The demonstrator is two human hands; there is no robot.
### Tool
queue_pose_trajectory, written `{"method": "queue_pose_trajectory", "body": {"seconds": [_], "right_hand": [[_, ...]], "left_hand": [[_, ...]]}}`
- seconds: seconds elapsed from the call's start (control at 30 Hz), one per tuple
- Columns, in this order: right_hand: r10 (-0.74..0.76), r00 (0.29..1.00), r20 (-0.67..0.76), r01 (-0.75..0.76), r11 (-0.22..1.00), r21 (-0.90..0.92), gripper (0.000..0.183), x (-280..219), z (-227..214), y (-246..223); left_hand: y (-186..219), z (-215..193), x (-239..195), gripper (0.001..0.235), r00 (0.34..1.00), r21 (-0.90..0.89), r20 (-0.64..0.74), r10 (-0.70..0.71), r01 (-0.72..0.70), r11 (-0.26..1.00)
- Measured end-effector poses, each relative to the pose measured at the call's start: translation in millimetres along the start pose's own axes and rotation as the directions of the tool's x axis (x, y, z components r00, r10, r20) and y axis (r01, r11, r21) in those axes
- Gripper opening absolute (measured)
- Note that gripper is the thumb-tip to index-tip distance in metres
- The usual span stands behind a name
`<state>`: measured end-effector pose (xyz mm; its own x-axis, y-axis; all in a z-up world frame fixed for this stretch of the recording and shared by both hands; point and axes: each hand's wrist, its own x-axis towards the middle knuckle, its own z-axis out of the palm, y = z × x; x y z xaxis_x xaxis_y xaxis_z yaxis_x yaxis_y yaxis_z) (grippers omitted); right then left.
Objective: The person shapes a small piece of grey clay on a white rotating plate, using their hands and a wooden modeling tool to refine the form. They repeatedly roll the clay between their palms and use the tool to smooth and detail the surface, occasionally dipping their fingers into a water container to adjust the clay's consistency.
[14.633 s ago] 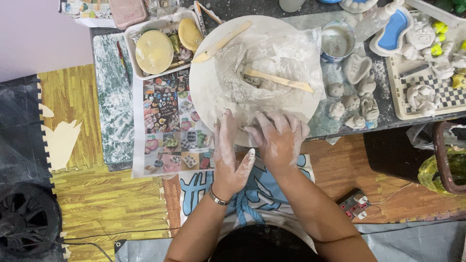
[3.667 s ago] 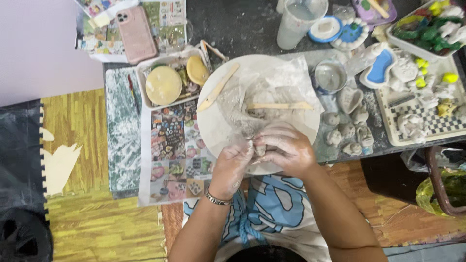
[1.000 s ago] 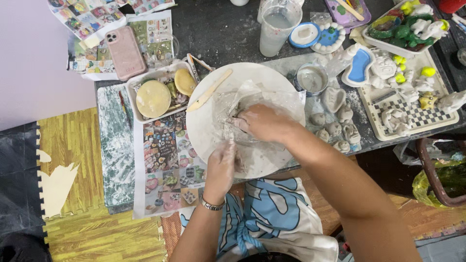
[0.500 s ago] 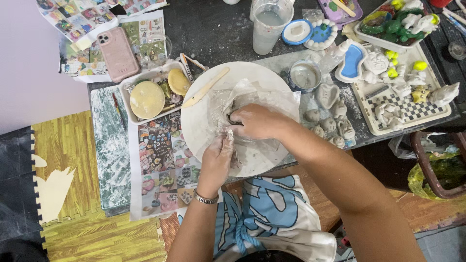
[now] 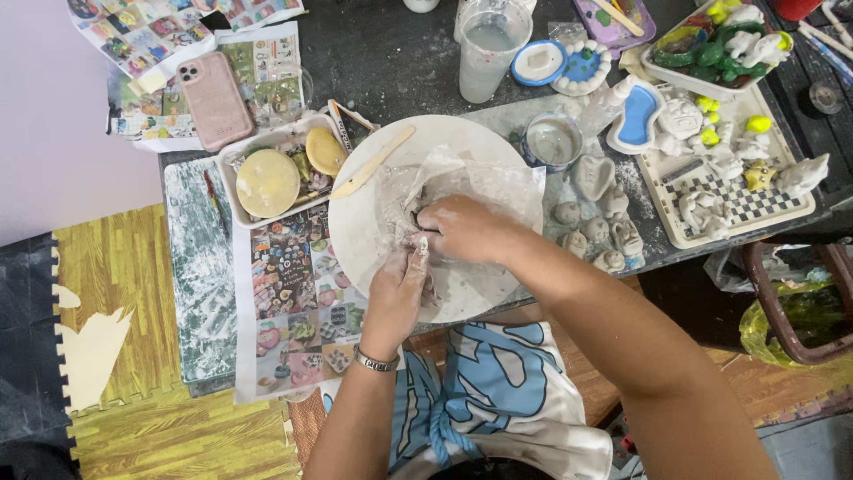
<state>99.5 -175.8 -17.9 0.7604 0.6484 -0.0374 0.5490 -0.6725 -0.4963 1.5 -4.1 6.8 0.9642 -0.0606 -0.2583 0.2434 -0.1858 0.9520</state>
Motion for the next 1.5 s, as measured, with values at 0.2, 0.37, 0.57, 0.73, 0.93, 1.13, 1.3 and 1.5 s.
{"method": "queue_pose_trajectory", "body": {"seconds": [0.2,0.37,0.57,0.73,0.93,1.13,1.3,1.5], "right_hand": [[-0.009,0.999,-0.044,0.009,1.0,0.005,0.02,-2,4,-2],[0.072,0.997,0.041,-0.07,0.997,-0.044,0.03,4,1,0],[0.204,0.968,0.145,-0.177,0.967,-0.181,0.036,17,-2,-7],[0.264,0.942,0.205,-0.238,0.96,-0.146,0.056,22,-10,-18],[0.219,0.96,0.174,-0.21,0.975,-0.072,0.052,14,-15,-16],[0.158,0.979,0.126,-0.155,0.987,-0.034,0.044,10,-10,-8],[0.055,0.993,0.106,-0.057,0.998,0.015,0.035,7,-15,-4],[0.063,0.993,0.101,-0.071,0.995,0.073,0.036,3,-20,-15]], "left_hand": [[-5,-1,0,0.039,1.0,-0.017,0.008,0.023,-0.023,1.0],[-8,-2,1,0.035,0.998,-0.037,0.014,0.059,-0.058,0.998],[-9,-3,2,0.037,0.998,-0.057,0.036,0.045,-0.043,0.997],[-5,-4,-2,0.037,0.998,-0.139,0.062,-0.003,0.011,0.99],[0,-3,-3,0.043,0.998,-0.044,0.048,0.038,-0.036,0.998],[2,-2,-5,0.044,0.999,-0.057,0.048,0.019,-0.016,0.998],[-3,-3,-5,0.046,0.999,-0.005,0.046,0.022,-0.022,1.0],[-11,3,-4,0.051,0.983,0.373,0.021,0.182,-0.177,0.911]]}}
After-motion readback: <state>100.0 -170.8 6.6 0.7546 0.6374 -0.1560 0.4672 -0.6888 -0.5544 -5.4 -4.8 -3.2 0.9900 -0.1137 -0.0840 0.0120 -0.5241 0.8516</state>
